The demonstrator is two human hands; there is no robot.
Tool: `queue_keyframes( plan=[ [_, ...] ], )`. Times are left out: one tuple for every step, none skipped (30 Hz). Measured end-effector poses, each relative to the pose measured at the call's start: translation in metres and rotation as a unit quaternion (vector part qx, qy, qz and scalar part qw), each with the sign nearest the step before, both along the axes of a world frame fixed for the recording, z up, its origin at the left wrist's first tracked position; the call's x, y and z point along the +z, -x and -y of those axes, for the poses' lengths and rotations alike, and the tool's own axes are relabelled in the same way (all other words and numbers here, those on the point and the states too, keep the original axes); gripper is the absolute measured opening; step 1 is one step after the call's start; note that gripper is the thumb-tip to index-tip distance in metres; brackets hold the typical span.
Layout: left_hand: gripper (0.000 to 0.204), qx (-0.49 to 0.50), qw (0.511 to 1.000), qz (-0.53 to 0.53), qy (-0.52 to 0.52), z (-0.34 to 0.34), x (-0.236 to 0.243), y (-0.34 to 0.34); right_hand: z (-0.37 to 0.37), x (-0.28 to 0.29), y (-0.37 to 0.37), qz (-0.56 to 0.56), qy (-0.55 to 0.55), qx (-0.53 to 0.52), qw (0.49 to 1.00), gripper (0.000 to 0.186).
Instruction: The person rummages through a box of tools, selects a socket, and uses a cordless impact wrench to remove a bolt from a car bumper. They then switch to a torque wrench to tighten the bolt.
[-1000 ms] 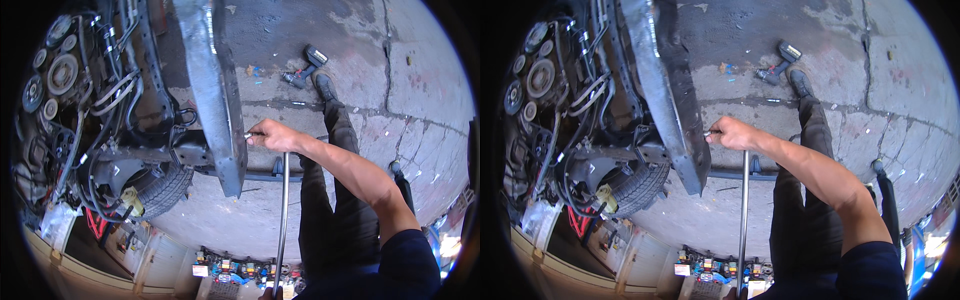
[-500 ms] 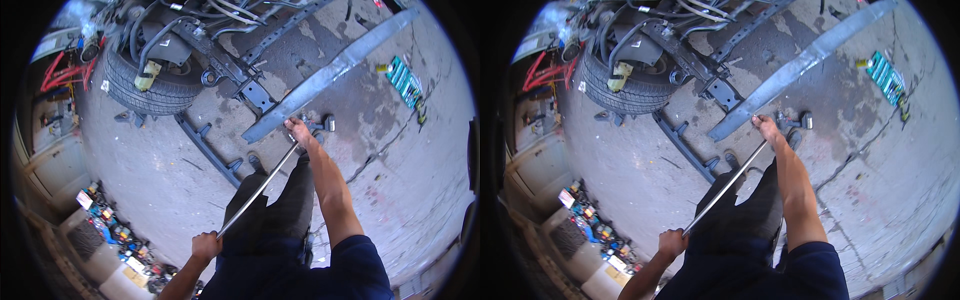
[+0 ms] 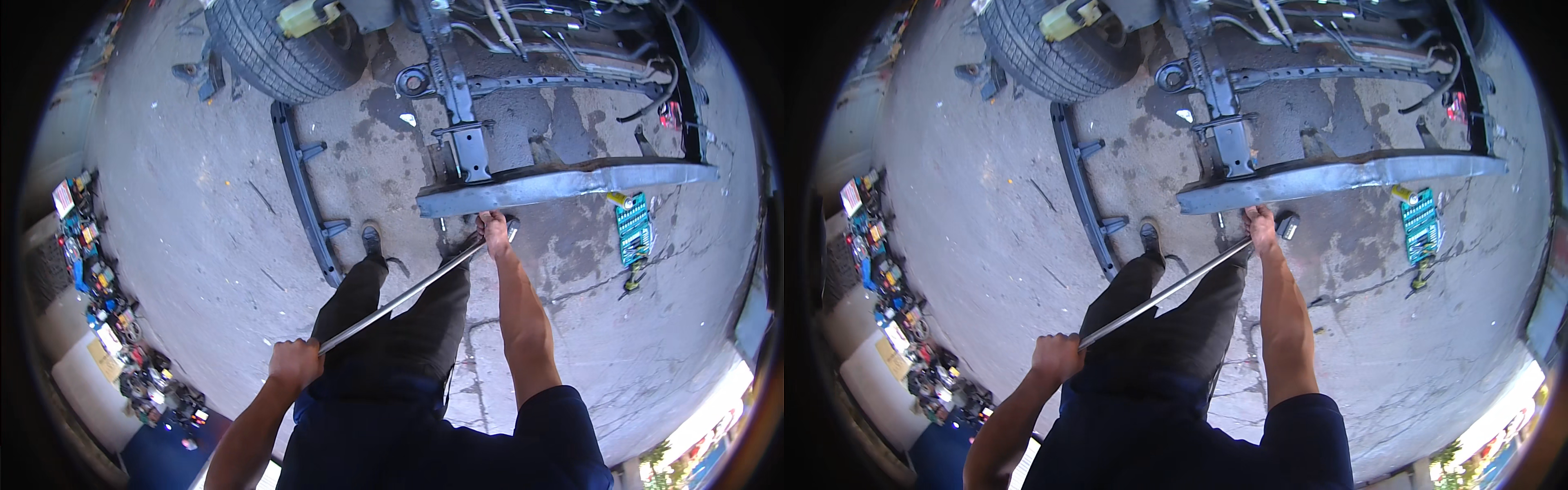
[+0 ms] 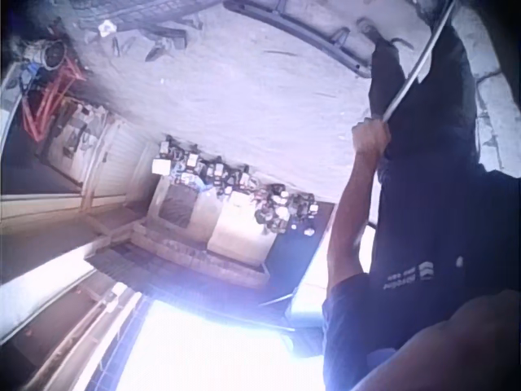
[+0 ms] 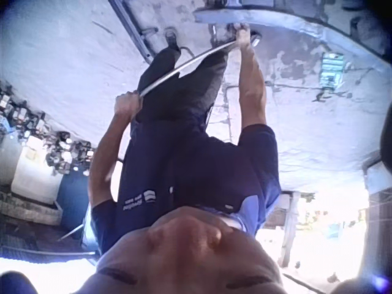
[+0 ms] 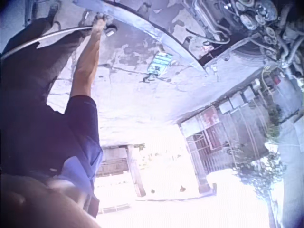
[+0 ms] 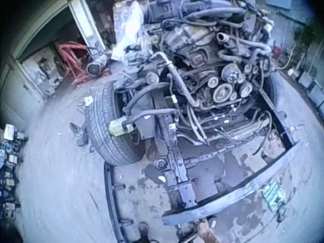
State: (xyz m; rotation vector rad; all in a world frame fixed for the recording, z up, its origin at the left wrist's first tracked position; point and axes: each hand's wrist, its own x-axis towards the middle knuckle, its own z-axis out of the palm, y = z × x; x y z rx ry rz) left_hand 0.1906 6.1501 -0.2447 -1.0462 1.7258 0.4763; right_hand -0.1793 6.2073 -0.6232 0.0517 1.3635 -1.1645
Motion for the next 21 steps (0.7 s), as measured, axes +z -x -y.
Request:
queue_keyframes(
  plan=[
    [0.025, 0.005, 1.000, -0.013, 0.000, 0.001, -0.008, -0.007, -0.002, -0.001, 0.000, -0.005, -0.008, 0.003, 1.000, 0.025],
    [0.025, 0.009, 1.000, -0.016, -0.006, 0.002, -0.016, -0.015, -0.003, -0.001, 0.000, -0.005, -0.024, 0.005, 1.000, 0.025],
    [0.024, 0.007, 0.999, -0.040, 0.001, 0.004, -0.026, -0.025, -0.004, 0.000, -0.002, -0.012, -0.013, -0.008, 1.000, 0.025],
    [0.024, 0.006, 0.998, -0.054, -0.003, 0.005, -0.036, -0.034, -0.004, 0.001, -0.002, -0.025, -0.019, -0.009, 0.999, 0.024],
    [0.024, 0.002, 0.999, -0.051, -0.018, 0.007, -0.045, -0.044, -0.004, 0.003, -0.003, -0.025, -0.018, -0.007, 0.999, 0.024],
    [0.024, 0.003, 0.997, -0.078, -0.009, 0.009, -0.055, -0.053, -0.003, 0.004, -0.003, -0.027, -0.014, -0.004, 1.000, 0.024],
    [0.024, 0.003, 0.996, -0.088, -0.012, 0.011, -0.063, -0.061, -0.003, 0.006, -0.004, -0.041, -0.025, -0.007, 0.999, 0.023],
    [0.024, -0.002, 0.995, -0.098, -0.011, 0.013, -0.072, -0.068, -0.003, 0.008, -0.004, -0.048, -0.034, -0.004, 0.998, 0.023],
    [0.024, 0.000, 0.995, -0.103, -0.015, 0.013, -0.078, -0.074, -0.002, 0.009, -0.004, -0.052, -0.035, -0.007, 0.998, 0.023],
    [0.024, -0.002, 0.993, -0.113, -0.016, 0.014, -0.085, -0.080, -0.002, 0.010, -0.005, -0.053, -0.051, -0.013, 0.997, 0.023],
    [0.024, -0.006, 0.992, -0.121, -0.013, 0.015, -0.091, -0.085, -0.002, 0.010, -0.005, -0.064, -0.039, -0.013, 0.997, 0.023],
    [0.024, -0.015, 0.991, -0.132, -0.004, 0.016, -0.098, -0.090, -0.001, 0.010, -0.006, -0.073, -0.040, -0.018, 0.996, 0.023],
    [0.023, -0.023, 0.991, -0.134, 0.000, 0.016, -0.105, -0.094, -0.002, 0.011, -0.006, -0.069, -0.032, -0.014, 0.997, 0.023],
    [0.023, -0.026, 0.988, -0.151, 0.006, 0.016, -0.113, -0.099, -0.001, 0.011, -0.007, -0.080, -0.035, -0.023, 0.996, 0.023],
    [0.023, -0.034, 0.985, -0.166, 0.016, 0.017, -0.122, -0.105, -0.002, 0.011, -0.007, -0.080, -0.032, -0.026, 0.996, 0.023],
    [0.023, -0.044, 0.985, -0.167, 0.020, 0.018, -0.132, -0.111, -0.002, 0.011, -0.008, -0.075, -0.039, -0.033, 0.996, 0.023],
    [0.021, -0.049, 0.981, -0.185, 0.032, 0.019, -0.142, -0.116, -0.001, 0.011, -0.009, -0.089, -0.027, -0.029, 0.995, 0.023],
    [0.021, -0.048, 0.975, -0.213, 0.042, 0.019, -0.153, -0.122, -0.002, 0.011, -0.009, -0.097, -0.024, -0.029, 0.995, 0.023],
    [0.020, -0.046, 0.972, -0.226, 0.043, 0.020, -0.163, -0.128, -0.001, 0.012, -0.010, -0.100, -0.043, -0.032, 0.994, 0.024],
    [0.019, -0.044, 0.969, -0.239, 0.044, 0.021, -0.174, -0.134, -0.002, 0.012, -0.011, -0.116, -0.021, -0.032, 0.993, 0.023],
    [0.019, -0.043, 0.968, -0.246, 0.040, 0.022, -0.184, -0.140, -0.002, 0.012, -0.011, -0.126, -0.019, -0.034, 0.991, 0.023]
  ],
)
